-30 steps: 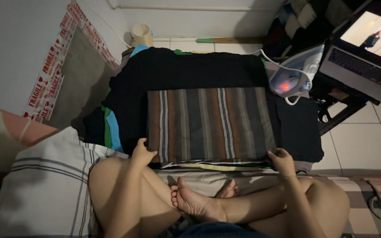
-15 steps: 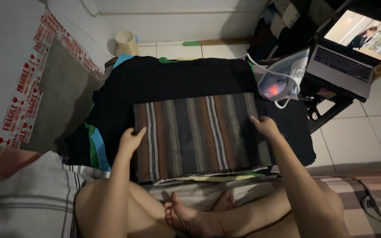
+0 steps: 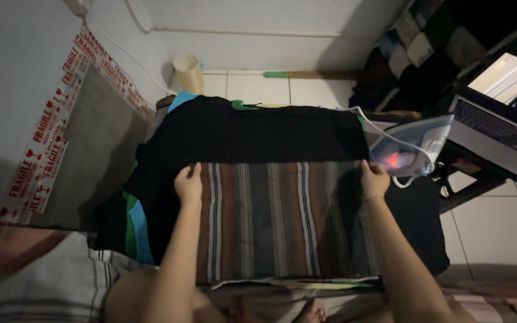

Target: The recorder is ironing and folding a piece of light-colored clothing while sitting on a bed.

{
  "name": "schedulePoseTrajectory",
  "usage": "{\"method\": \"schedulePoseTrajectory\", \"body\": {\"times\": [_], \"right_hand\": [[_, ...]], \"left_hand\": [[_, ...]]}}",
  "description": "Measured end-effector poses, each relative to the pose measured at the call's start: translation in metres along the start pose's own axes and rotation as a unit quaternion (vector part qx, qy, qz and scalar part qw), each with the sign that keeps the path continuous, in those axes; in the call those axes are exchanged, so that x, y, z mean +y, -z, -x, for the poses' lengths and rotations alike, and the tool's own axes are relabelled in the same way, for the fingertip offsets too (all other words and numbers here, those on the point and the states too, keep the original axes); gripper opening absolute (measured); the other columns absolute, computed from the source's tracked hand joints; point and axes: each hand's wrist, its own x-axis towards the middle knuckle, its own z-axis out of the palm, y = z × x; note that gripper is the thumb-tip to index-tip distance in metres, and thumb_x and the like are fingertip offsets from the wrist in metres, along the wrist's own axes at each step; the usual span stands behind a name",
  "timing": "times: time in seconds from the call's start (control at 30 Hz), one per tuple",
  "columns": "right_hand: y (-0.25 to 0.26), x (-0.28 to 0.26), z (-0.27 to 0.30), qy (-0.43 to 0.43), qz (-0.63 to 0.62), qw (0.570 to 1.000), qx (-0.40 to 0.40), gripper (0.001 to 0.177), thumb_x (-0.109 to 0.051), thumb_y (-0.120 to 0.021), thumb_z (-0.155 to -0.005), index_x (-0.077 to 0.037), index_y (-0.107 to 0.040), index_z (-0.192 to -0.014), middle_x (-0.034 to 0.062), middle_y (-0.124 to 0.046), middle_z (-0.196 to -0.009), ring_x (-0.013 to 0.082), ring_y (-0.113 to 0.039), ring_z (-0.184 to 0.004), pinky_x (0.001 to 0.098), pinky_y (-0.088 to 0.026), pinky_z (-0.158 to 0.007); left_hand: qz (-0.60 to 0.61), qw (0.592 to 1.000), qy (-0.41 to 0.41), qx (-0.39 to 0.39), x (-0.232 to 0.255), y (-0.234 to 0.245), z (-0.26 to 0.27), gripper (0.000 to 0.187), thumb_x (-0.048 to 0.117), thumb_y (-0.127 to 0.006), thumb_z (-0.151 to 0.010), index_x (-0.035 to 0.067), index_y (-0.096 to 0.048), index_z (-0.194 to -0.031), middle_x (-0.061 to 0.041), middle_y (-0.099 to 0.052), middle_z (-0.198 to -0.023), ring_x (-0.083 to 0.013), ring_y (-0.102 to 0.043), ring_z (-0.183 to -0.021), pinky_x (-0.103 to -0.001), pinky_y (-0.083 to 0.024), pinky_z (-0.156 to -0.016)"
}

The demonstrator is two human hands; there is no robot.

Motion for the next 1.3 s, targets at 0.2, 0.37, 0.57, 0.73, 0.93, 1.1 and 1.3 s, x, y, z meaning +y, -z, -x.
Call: {"method": "schedulePoseTrajectory", "body": {"times": [0.2, 0.37, 0.57, 0.73, 0.93, 1.1, 1.3], "right_hand": [[0.002, -0.012, 0.018, 0.017, -0.005, 0.999, 0.028, 0.031, -0.028, -0.082, -0.091, 0.001, -0.075, -0.101, 0.0083, -0.075, -0.091, 0.0152, -0.068, -0.081, 0.0311, -0.053, -0.078], [0.038, -0.015, 0.032, 0.035, 0.062, 0.996, 0.055, 0.026, -0.026, -0.078, -0.097, -0.001, -0.075, -0.106, 0.0069, -0.074, -0.095, 0.0172, -0.069, -0.087, 0.0321, -0.052, -0.082], [0.083, 0.027, -0.003, 0.121, -0.041, 0.966, 0.227, 0.054, -0.026, -0.086, -0.090, 0.004, -0.053, -0.120, 0.0092, -0.066, -0.110, 0.0178, -0.067, -0.097, 0.0303, -0.055, -0.081], [0.097, 0.016, -0.062, 0.111, -0.137, 0.983, 0.058, 0.048, -0.023, -0.080, -0.098, 0.001, -0.058, -0.134, 0.0059, -0.068, -0.113, 0.0118, -0.063, -0.094, 0.0277, -0.052, -0.080], [0.151, -0.103, -0.085, 0.191, 0.424, 0.879, -0.107, 0.040, -0.032, -0.055, -0.102, -0.003, -0.057, -0.129, 0.0151, -0.053, -0.089, 0.0248, -0.051, -0.075, 0.0358, -0.042, -0.069], [0.183, -0.147, 0.018, 0.020, 0.462, 0.860, -0.216, 0.068, -0.065, -0.055, -0.103, 0.001, -0.071, -0.101, 0.0187, -0.066, -0.071, 0.0300, -0.066, -0.061, 0.0413, -0.053, -0.058], [0.168, -0.183, 0.163, 0.253, 0.516, 0.799, -0.173, 0.049, -0.055, -0.053, -0.097, -0.013, -0.078, -0.103, 0.0209, -0.071, -0.076, 0.0357, -0.071, -0.065, 0.0455, -0.059, -0.056]], "left_hand": [[-0.050, 0.999, -0.010, -0.011, 0.001, -0.011, -0.004, 0.028, 0.031, -0.058, -0.105, 0.011, -0.069, -0.120, -0.010, -0.070, -0.123, -0.0240, -0.067, -0.114, -0.043, -0.053, -0.102], [-0.091, 0.995, -0.005, -0.032, -0.019, 0.000, 0.002, 0.037, 0.029, -0.061, -0.102, 0.017, -0.060, -0.137, -0.007, -0.063, -0.139, -0.0227, -0.061, -0.127, -0.044, -0.048, -0.107], [-0.138, 0.962, -0.234, -0.035, -0.127, 0.032, 0.026, 0.083, 0.040, -0.081, -0.085, -0.003, -0.048, -0.147, -0.029, -0.058, -0.139, -0.0423, -0.058, -0.126, -0.048, -0.048, -0.104], [-0.149, 0.971, -0.189, -0.019, -0.163, 0.055, 0.044, 0.068, 0.041, -0.079, -0.085, -0.006, -0.061, -0.130, -0.027, -0.071, -0.115, -0.0402, -0.071, -0.103, -0.046, -0.057, -0.088], [-0.154, 0.968, -0.195, -0.026, -0.191, 0.051, 0.033, 0.049, 0.039, -0.073, -0.088, -0.002, -0.071, -0.114, -0.024, -0.075, -0.103, -0.0396, -0.073, -0.097, -0.044, -0.057, -0.083], [-0.170, 0.968, -0.174, -0.056, -0.175, 0.053, 0.034, 0.049, 0.039, -0.070, -0.092, -0.001, -0.070, -0.120, -0.025, -0.074, -0.110, -0.0409, -0.071, -0.104, -0.044, -0.056, -0.088], [-0.226, 0.956, -0.176, -0.067, -0.168, 0.048, 0.029, 0.060, 0.046, -0.065, -0.096, -0.005, -0.065, -0.128, -0.028, -0.067, -0.123, -0.0431, -0.064, -0.116, -0.045, -0.053, -0.095]]}}
